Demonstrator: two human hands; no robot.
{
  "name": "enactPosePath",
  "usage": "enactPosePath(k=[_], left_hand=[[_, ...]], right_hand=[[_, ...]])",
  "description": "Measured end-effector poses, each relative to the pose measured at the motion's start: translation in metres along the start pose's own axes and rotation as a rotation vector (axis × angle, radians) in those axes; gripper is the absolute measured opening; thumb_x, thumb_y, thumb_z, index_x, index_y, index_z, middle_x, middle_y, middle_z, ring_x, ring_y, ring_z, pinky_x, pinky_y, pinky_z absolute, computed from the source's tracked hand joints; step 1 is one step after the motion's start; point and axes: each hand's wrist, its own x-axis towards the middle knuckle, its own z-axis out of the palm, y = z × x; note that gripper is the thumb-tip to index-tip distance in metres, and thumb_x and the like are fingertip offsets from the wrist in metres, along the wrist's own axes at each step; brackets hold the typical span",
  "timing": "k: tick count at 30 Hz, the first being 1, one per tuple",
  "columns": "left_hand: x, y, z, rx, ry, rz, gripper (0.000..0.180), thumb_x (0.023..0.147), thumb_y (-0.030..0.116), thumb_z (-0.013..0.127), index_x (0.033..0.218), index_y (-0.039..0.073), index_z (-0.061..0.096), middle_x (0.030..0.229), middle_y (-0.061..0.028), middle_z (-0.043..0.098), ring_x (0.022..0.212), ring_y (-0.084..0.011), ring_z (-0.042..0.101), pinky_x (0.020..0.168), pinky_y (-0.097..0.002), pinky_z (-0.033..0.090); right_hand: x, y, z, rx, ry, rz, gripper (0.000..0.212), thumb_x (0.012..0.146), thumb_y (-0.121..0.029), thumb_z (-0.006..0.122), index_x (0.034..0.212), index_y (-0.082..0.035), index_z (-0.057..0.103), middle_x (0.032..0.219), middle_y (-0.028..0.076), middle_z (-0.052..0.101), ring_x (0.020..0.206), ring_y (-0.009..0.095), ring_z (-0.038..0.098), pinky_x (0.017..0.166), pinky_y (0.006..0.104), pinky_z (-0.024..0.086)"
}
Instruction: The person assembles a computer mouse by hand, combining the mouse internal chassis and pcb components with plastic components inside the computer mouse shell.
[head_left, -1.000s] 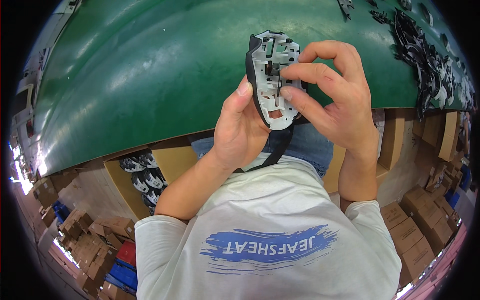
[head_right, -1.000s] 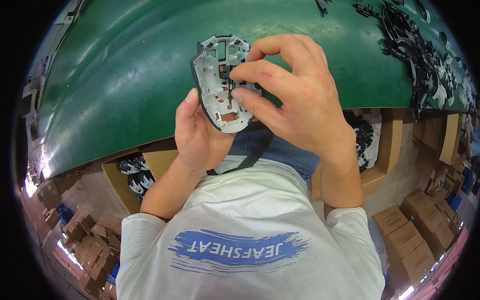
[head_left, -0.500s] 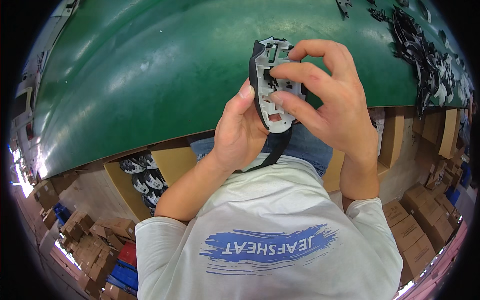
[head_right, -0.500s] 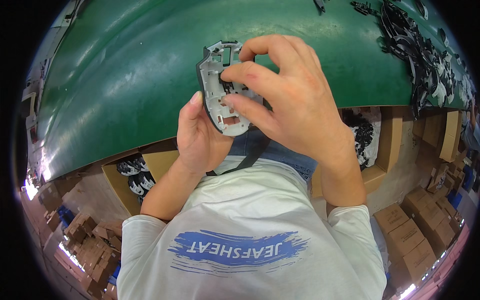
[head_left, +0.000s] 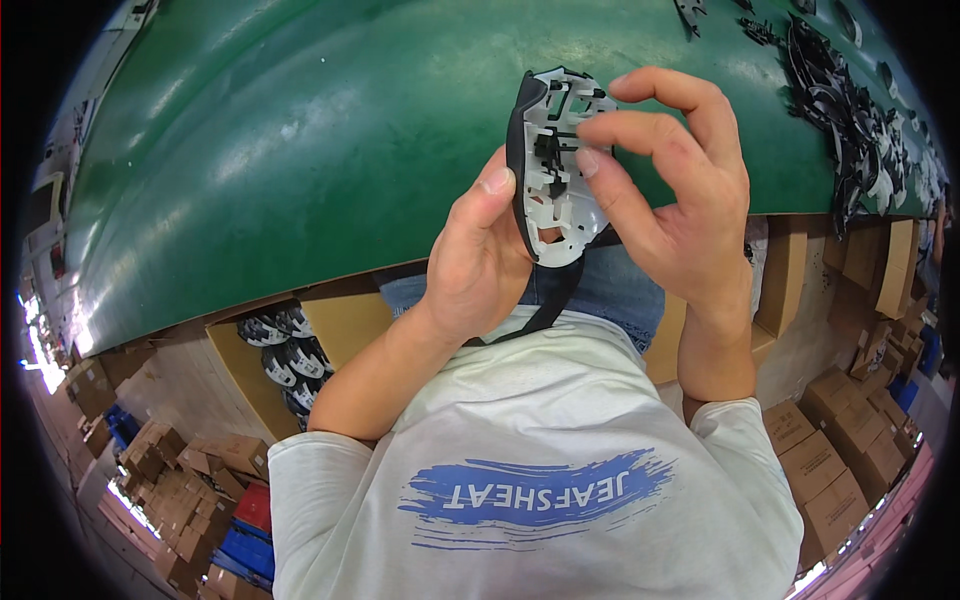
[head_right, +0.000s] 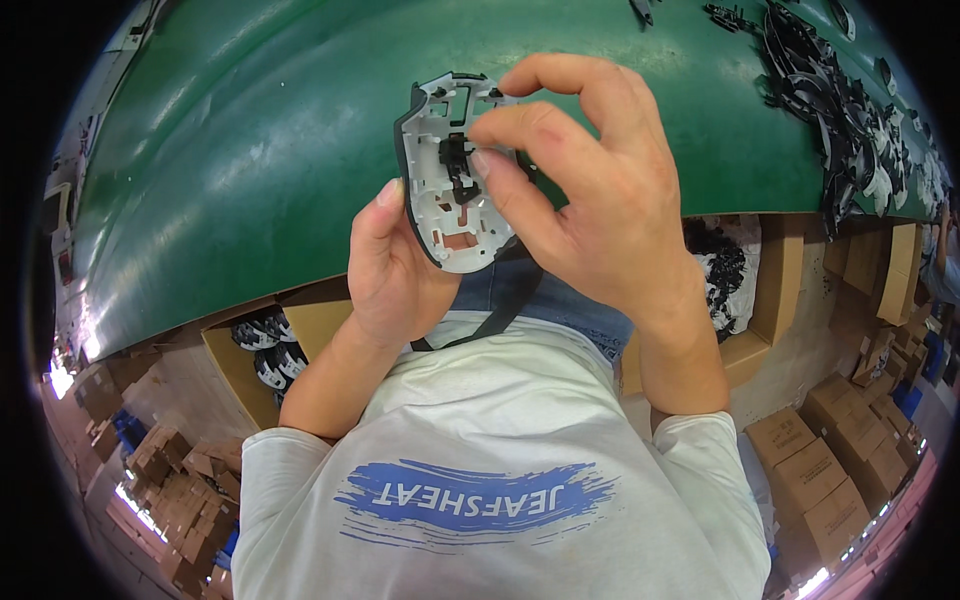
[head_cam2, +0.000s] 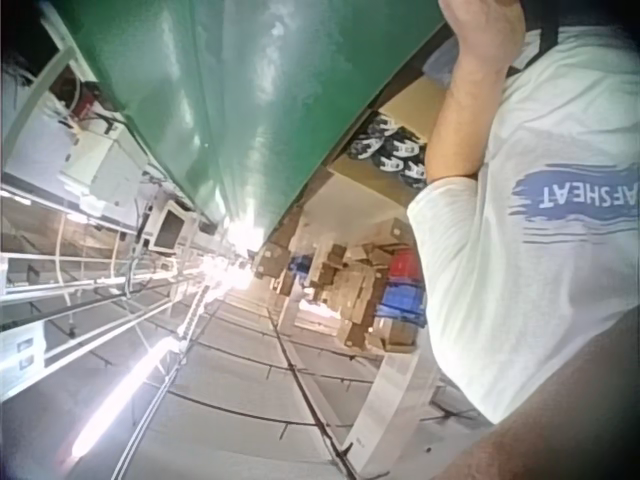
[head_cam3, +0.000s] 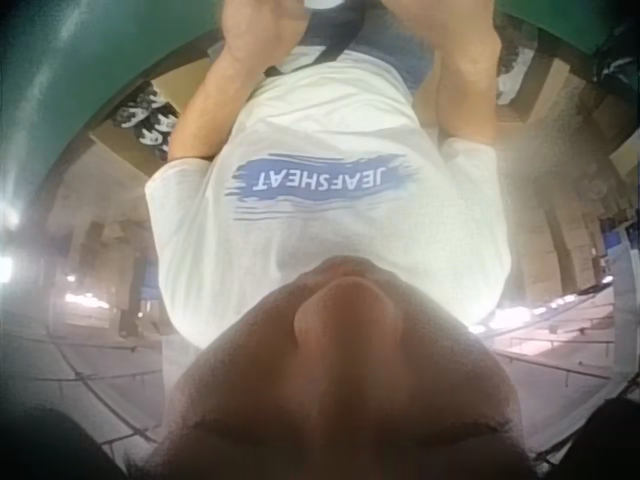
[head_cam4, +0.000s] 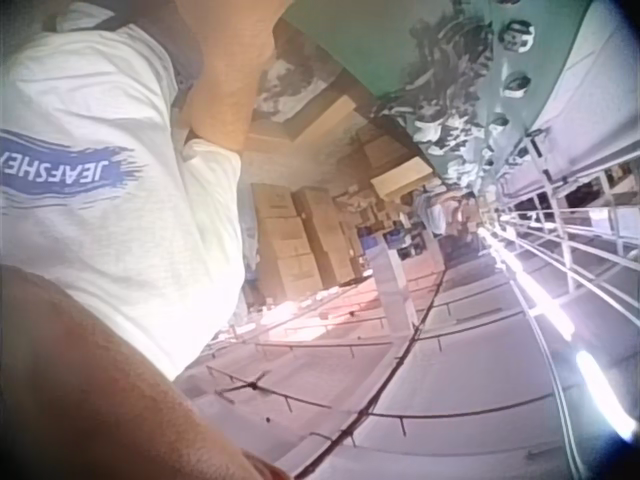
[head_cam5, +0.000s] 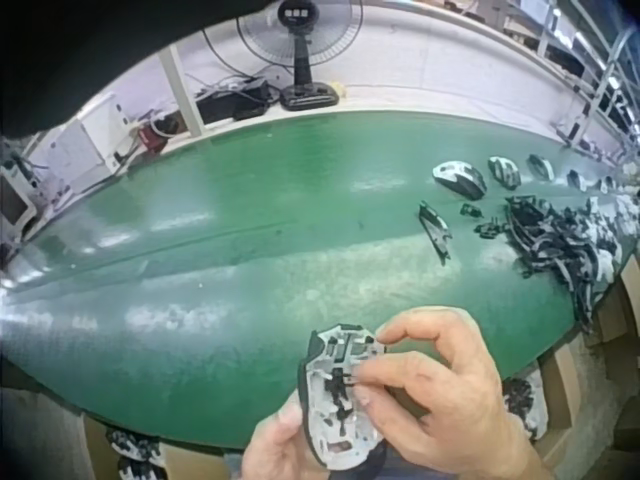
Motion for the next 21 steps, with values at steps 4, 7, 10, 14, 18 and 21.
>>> enactPosePath(k=[4,7,10,14,18,21], left_hand=[[0.001,0.000,0.001,-0.061,-0.022,0.010,0.055,0.115,0.040,0.033,0.146,0.002,0.058,0.141,-0.0133,0.068,0.132,-0.0249,0.064,0.116,-0.0460,0.048],[0.000,-0.001,-0.003,-0.033,-0.011,0.000,0.055,0.114,0.041,0.033,0.146,0.003,0.058,0.140,-0.0133,0.068,0.131,-0.0249,0.065,0.116,-0.0461,0.048],[0.000,-0.002,-0.001,-0.003,0.022,-0.011,0.056,0.114,0.042,0.034,0.146,0.003,0.057,0.140,-0.0129,0.068,0.130,-0.0245,0.065,0.115,-0.0462,0.049],[0.002,0.004,0.015,0.088,0.058,-0.054,0.060,0.110,0.040,0.044,0.156,0.002,0.044,0.141,-0.0088,0.062,0.125,-0.0172,0.061,0.105,-0.0353,0.049],[0.004,0.008,0.013,0.306,0.026,-0.057,0.060,0.109,0.046,0.040,0.153,0.006,0.048,0.142,-0.0088,0.064,0.134,-0.0198,0.061,0.112,-0.0409,0.049],[0.004,0.006,0.017,0.295,0.012,-0.042,0.064,0.107,0.047,0.043,0.156,0.005,0.045,0.145,-0.0084,0.062,0.132,-0.0185,0.060,0.108,-0.0375,0.049]], right_hand=[[0.005,0.003,-0.003,-0.031,0.014,-0.025,0.021,0.083,-0.005,0.084,0.103,-0.004,0.081,0.119,0.012,0.071,0.110,0.026,0.065,0.089,0.0359,0.054],[0.010,0.007,-0.005,-0.020,-0.033,-0.070,0.021,0.082,-0.005,0.085,0.103,-0.005,0.080,0.119,0.012,0.071,0.110,0.027,0.065,0.092,0.0375,0.053],[0.012,0.008,-0.008,0.029,-0.074,-0.101,0.020,0.081,-0.005,0.084,0.100,-0.006,0.079,0.117,0.011,0.071,0.109,0.029,0.065,0.095,0.0398,0.052],[0.012,0.003,-0.006,-0.055,-0.019,-0.078,0.017,0.077,-0.004,0.082,0.090,-0.007,0.073,0.109,0.008,0.071,0.106,0.029,0.066,0.101,0.0462,0.051],[0.012,-0.006,-0.004,-0.192,0.032,-0.068,0.017,0.074,-0.004,0.080,0.087,-0.007,0.070,0.103,0.006,0.071,0.101,0.028,0.067,0.107,0.0522,0.049],[0.010,-0.012,-0.005,-0.256,0.078,-0.053,0.016,0.073,-0.005,0.079,0.086,-0.008,0.070,0.102,0.004,0.071,0.098,0.026,0.068,0.111,0.0561,0.047]])
